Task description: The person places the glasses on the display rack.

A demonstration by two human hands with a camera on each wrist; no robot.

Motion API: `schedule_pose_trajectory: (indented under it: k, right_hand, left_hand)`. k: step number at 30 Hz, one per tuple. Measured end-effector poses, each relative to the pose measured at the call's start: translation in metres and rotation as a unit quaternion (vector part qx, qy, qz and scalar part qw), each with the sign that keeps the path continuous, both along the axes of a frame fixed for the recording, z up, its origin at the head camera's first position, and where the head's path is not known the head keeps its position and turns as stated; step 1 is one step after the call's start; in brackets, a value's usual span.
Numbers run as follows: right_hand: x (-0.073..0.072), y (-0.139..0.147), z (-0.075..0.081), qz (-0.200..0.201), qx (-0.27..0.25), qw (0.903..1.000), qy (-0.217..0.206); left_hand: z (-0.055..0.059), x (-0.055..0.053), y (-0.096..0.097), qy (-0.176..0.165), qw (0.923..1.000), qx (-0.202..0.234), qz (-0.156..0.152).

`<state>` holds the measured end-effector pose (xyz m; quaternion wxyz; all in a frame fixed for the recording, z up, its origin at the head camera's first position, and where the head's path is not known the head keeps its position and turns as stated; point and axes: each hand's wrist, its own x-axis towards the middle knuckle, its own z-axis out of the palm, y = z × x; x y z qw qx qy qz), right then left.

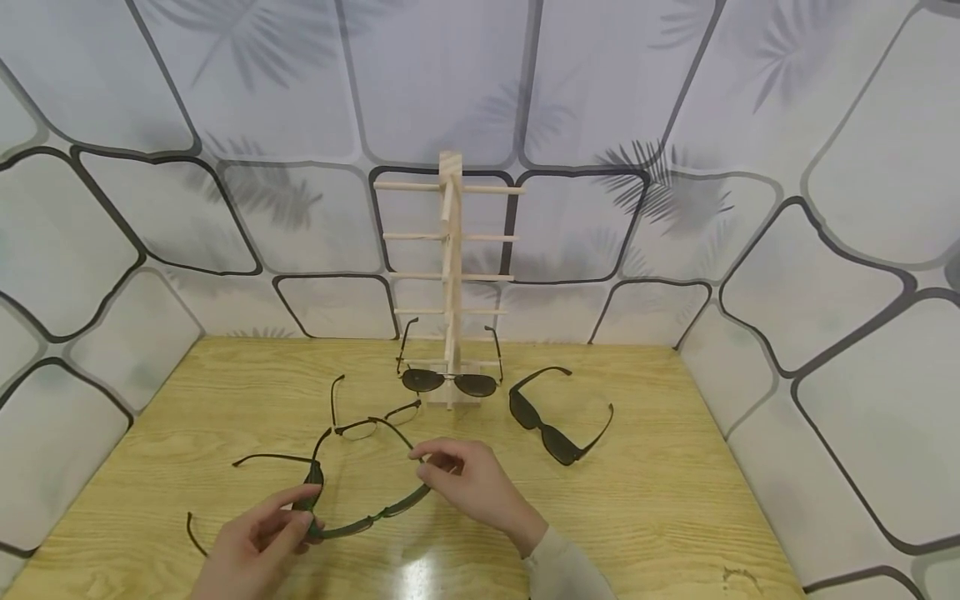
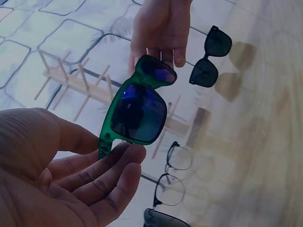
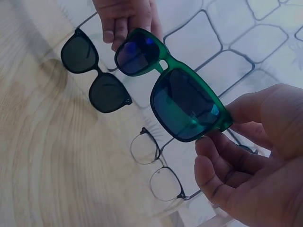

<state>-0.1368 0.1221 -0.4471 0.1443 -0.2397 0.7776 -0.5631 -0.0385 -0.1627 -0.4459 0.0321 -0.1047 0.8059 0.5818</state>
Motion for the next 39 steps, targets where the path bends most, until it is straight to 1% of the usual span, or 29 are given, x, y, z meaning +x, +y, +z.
schedule_pose_trajectory:
  k: [1,4,7,12,16,18,20,22,29,32,35,39]
  right_hand:
    - [0.001,0.000,0.002,-0.001,-0.002,1.0000,0.004]
    - [0.002,0.000,0.008,-0.006,-0.009,0.9998,0.018]
    - [0.004,0.000,0.016,-0.016,-0.017,0.9994,0.026]
    - [0.007,0.002,0.030,-0.037,-0.032,0.9983,0.033]
    - [0.006,0.005,0.041,-0.048,-0.045,0.9967,0.048]
    - [0.004,0.007,0.045,-0.052,-0.055,0.9951,0.063]
    - [0.003,0.008,0.048,-0.059,-0.063,0.9933,0.077]
    - [0.003,0.009,0.051,-0.070,-0.067,0.9920,0.081]
    - [0.002,0.013,0.061,-0.109,-0.057,0.9912,0.050]
    - [0.001,0.015,0.064,-0.126,-0.055,0.9898,0.038]
    - [0.000,0.016,0.068,-0.143,-0.058,0.9875,0.032]
    - [0.000,0.018,0.072,-0.164,-0.065,0.9837,0.034]
  left_hand:
    - [0.003,-0.001,0.000,-0.001,1.0000,-0.004,0.001]
    - [0.012,-0.004,-0.001,0.016,0.9996,-0.025,-0.004]
    - [0.020,-0.008,-0.002,0.056,0.9973,-0.045,-0.016]
    - [0.034,-0.017,-0.006,0.124,0.9904,-0.042,-0.044]
    - [0.043,-0.024,-0.008,0.162,0.9831,-0.046,-0.072]
    - [0.046,-0.027,-0.008,0.166,0.9816,-0.047,-0.082]
    - [0.050,-0.032,-0.008,0.164,0.9816,-0.044,-0.087]
    - [0.053,-0.036,-0.008,0.158,0.9826,-0.040,-0.090]
    - [0.062,-0.053,-0.008,0.173,0.9783,-0.020,-0.112]
    - [0.068,-0.060,-0.005,0.176,0.9776,-0.010,-0.115]
    - [0.073,-0.066,-0.002,0.179,0.9769,-0.009,-0.117]
    - [0.080,-0.074,0.002,0.175,0.9770,-0.017,-0.120]
